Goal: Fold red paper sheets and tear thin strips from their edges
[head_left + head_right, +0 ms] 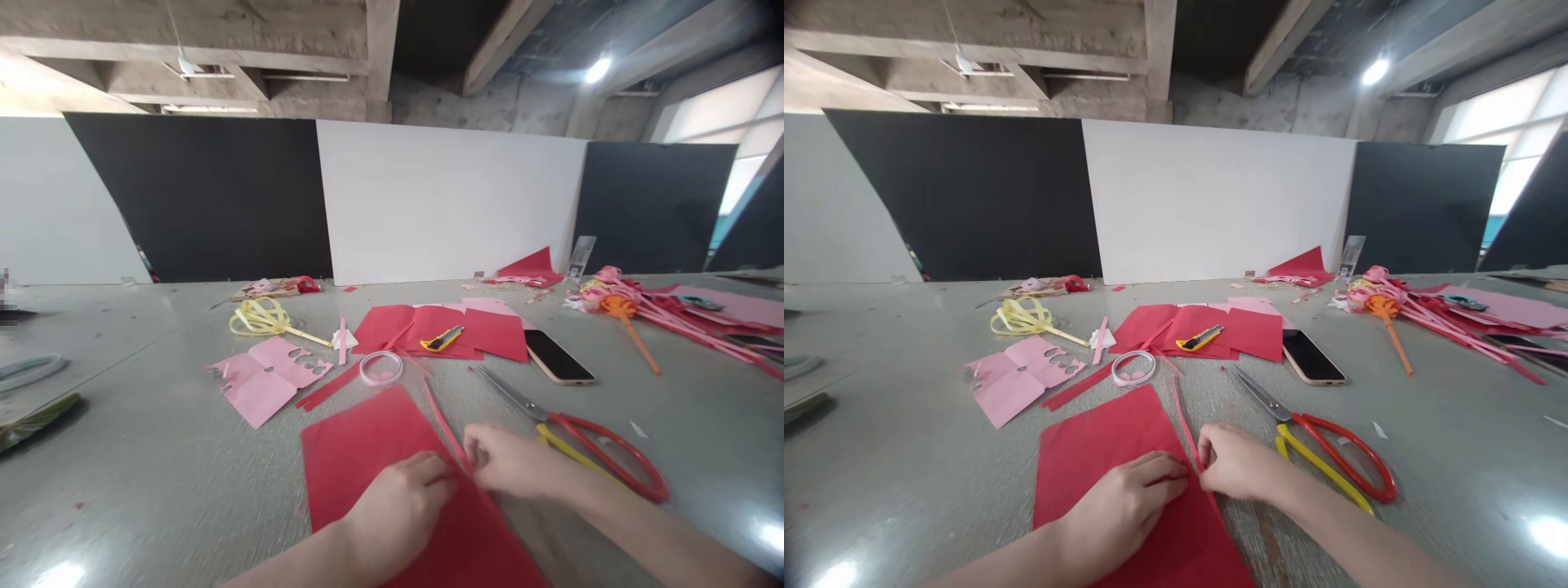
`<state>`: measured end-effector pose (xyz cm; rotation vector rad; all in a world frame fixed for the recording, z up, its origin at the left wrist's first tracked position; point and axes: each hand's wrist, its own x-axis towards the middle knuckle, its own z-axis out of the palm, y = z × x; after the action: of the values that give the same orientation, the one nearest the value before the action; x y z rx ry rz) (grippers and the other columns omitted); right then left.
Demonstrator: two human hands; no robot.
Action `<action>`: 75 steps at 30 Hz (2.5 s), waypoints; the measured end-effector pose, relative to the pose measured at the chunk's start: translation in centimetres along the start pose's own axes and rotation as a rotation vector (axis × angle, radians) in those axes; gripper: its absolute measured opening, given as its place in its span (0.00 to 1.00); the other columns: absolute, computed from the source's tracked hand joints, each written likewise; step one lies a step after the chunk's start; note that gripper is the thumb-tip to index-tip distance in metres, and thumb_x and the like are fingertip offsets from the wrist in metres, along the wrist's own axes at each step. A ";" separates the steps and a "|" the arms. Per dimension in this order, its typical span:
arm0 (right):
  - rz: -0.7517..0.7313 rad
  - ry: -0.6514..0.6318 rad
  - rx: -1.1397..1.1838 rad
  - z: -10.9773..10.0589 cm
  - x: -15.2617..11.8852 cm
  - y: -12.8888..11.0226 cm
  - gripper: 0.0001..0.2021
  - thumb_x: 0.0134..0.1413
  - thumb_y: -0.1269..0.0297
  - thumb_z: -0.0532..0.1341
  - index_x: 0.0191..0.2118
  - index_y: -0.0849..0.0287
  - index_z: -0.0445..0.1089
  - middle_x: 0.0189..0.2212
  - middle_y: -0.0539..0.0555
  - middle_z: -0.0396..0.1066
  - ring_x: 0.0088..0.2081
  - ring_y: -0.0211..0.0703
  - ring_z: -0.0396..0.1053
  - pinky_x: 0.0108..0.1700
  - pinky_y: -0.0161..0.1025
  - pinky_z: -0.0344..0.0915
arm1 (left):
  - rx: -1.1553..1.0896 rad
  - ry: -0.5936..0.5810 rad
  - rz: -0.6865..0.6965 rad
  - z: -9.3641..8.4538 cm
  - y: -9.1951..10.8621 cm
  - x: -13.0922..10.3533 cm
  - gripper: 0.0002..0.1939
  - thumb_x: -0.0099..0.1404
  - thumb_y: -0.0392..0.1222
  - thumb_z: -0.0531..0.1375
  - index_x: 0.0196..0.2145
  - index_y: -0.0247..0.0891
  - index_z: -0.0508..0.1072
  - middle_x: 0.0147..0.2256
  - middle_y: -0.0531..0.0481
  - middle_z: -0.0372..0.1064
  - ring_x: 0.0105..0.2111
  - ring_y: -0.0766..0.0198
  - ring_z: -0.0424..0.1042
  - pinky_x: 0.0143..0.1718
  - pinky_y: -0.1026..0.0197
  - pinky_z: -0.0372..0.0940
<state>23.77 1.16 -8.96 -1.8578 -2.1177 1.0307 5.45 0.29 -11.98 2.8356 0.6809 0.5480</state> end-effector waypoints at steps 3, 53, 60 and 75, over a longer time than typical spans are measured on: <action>-0.007 0.021 -0.001 -0.1 -0.2 0.1 0.08 0.33 0.76 0.55 0.25 0.58 0.59 0.21 0.45 0.61 0.24 0.35 0.60 0.22 0.30 0.50 | 0.067 -0.031 0.019 -0.1 0.5 0.0 0.16 0.63 0.27 0.46 0.45 0.33 0.66 0.42 0.44 0.65 0.45 0.60 0.63 0.47 0.61 0.60; -0.260 0.252 0.032 1.9 -2.3 2.3 0.07 0.43 0.78 0.50 0.28 0.57 0.58 0.22 0.46 0.65 0.25 0.34 0.64 0.26 0.30 0.56 | 0.014 -0.044 0.034 0.0 3.2 -0.2 0.15 0.60 0.26 0.46 0.42 0.32 0.66 0.47 0.43 0.64 0.50 0.61 0.60 0.50 0.62 0.58; -0.251 0.261 0.057 2.0 -2.4 2.0 0.05 0.45 0.75 0.52 0.27 0.57 0.57 0.21 0.46 0.64 0.25 0.34 0.64 0.26 0.30 0.56 | 0.023 -0.058 0.034 0.0 3.1 -0.2 0.15 0.60 0.27 0.46 0.43 0.31 0.65 0.46 0.43 0.64 0.50 0.60 0.60 0.51 0.61 0.57; -0.186 0.294 0.000 1.8 -2.5 1.1 0.07 0.44 0.78 0.52 0.26 0.58 0.60 0.20 0.47 0.65 0.24 0.35 0.64 0.26 0.31 0.56 | 0.007 -0.026 0.028 0.2 3.1 -0.2 0.15 0.59 0.26 0.47 0.42 0.32 0.66 0.44 0.43 0.65 0.49 0.61 0.62 0.50 0.62 0.58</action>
<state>24.31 -1.88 -10.17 -1.6546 -2.0643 0.6713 6.62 -2.59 -11.48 2.8572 0.6407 0.5129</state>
